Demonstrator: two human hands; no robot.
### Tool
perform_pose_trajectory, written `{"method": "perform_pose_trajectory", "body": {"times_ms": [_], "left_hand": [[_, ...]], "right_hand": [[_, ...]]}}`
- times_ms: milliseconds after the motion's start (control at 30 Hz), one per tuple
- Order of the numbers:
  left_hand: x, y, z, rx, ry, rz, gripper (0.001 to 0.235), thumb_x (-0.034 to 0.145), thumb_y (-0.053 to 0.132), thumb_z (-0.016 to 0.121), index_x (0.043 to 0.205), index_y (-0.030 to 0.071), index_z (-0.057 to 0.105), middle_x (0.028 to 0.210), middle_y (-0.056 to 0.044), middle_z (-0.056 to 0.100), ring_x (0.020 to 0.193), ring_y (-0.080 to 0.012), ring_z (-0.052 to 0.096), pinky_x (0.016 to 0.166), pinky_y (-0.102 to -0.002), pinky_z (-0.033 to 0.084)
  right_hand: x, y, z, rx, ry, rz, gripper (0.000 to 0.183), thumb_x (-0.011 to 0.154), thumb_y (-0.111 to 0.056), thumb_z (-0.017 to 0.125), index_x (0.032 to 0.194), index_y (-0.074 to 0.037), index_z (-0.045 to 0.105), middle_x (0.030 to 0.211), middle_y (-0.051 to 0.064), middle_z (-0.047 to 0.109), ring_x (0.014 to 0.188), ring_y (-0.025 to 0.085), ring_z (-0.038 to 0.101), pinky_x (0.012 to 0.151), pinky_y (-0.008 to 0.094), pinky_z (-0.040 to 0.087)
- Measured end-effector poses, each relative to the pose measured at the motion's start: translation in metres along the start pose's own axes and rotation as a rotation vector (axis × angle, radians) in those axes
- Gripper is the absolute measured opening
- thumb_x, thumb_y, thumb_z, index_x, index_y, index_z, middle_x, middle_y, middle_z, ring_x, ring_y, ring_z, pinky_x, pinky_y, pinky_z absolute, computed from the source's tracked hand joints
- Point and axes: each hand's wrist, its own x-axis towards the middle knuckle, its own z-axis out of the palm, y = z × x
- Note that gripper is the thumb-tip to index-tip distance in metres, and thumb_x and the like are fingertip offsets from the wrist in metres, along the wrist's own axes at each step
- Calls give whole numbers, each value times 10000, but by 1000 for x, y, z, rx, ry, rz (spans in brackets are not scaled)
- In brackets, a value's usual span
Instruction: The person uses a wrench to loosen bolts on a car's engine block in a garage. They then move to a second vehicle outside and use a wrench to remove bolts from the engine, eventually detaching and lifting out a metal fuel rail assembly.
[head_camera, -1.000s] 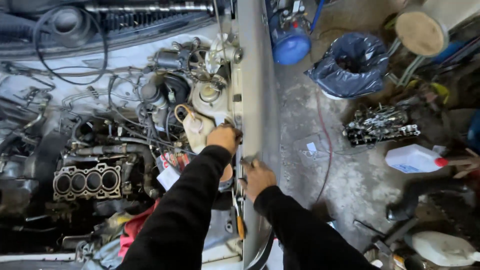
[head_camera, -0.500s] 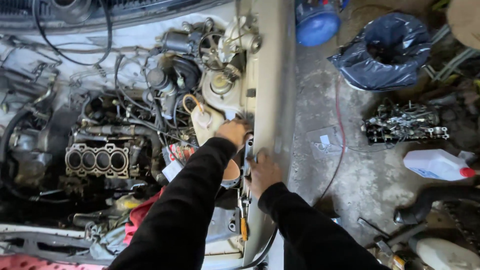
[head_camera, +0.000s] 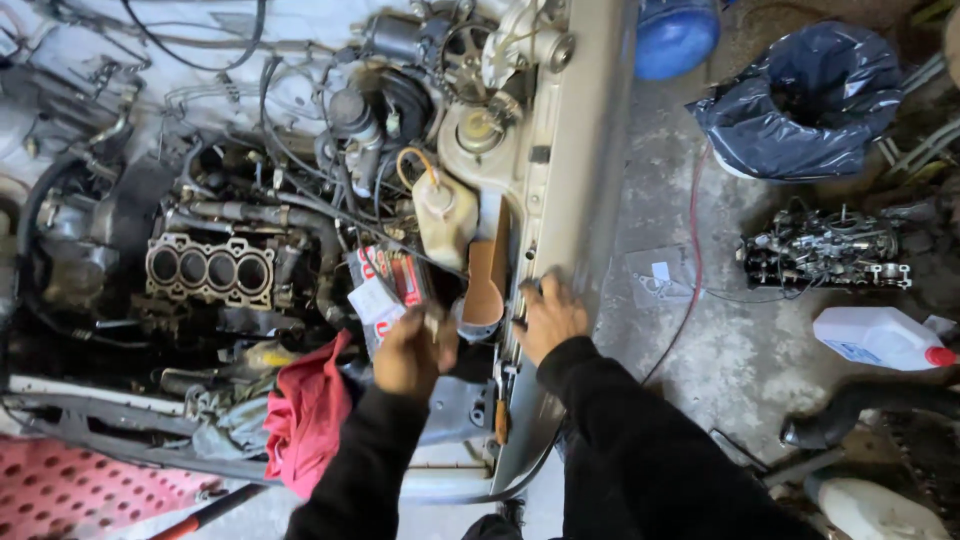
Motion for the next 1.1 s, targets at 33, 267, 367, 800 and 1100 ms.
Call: {"method": "perform_pose_trajectory", "body": {"times_ms": [33, 267, 367, 800, 1100], "left_hand": [[-10, -11, -32, -173, -193, -59, 226, 951, 178, 560, 1075, 18, 661, 740, -156, 696, 565, -355, 662, 430, -379, 500], [-87, -106, -119, 1105, 26, -58, 252, 891, 277, 746, 1015, 84, 850, 902, -49, 851, 767, -162, 737, 763, -278, 576], [-101, -121, -98, 1641, 100, -37, 602, 779, 723, 750, 1040, 180, 742, 679, -78, 707, 607, -330, 677, 575, -438, 537], [-99, -142, -74, 1561, 23, -142, 504, 974, 567, 591, 1229, 187, 381, 955, -230, 770, 986, -481, 752, 912, -599, 575], [-97, -178, -100, 1796, -57, -23, 553, 940, 643, 567, 1195, 162, 470, 1000, -184, 734, 913, -450, 765, 847, -567, 608]], "right_hand": [[0, -1, -3, 8, -31, 22, 713, 703, -497, 856, 1341, -245, 660, 1237, 61, 499, 1120, 320, 601, 836, 493, 587], [-2, -9, -22, -57, 0, -20, 608, 770, -433, 808, 1278, -127, 675, 1267, 144, 466, 1069, 356, 571, 742, 503, 548], [1, -8, -23, -136, 52, -61, 600, 744, -463, 821, 1234, -141, 696, 1266, 146, 471, 1027, 341, 568, 726, 491, 539], [5, -15, -20, -91, -81, 39, 591, 753, -437, 876, 1224, -143, 673, 1270, 60, 461, 1218, 313, 538, 934, 498, 564], [-36, 7, 4, -41, 72, -312, 476, 813, -540, 786, 1129, -184, 756, 1165, 30, 563, 1138, 278, 596, 873, 445, 597]]}}
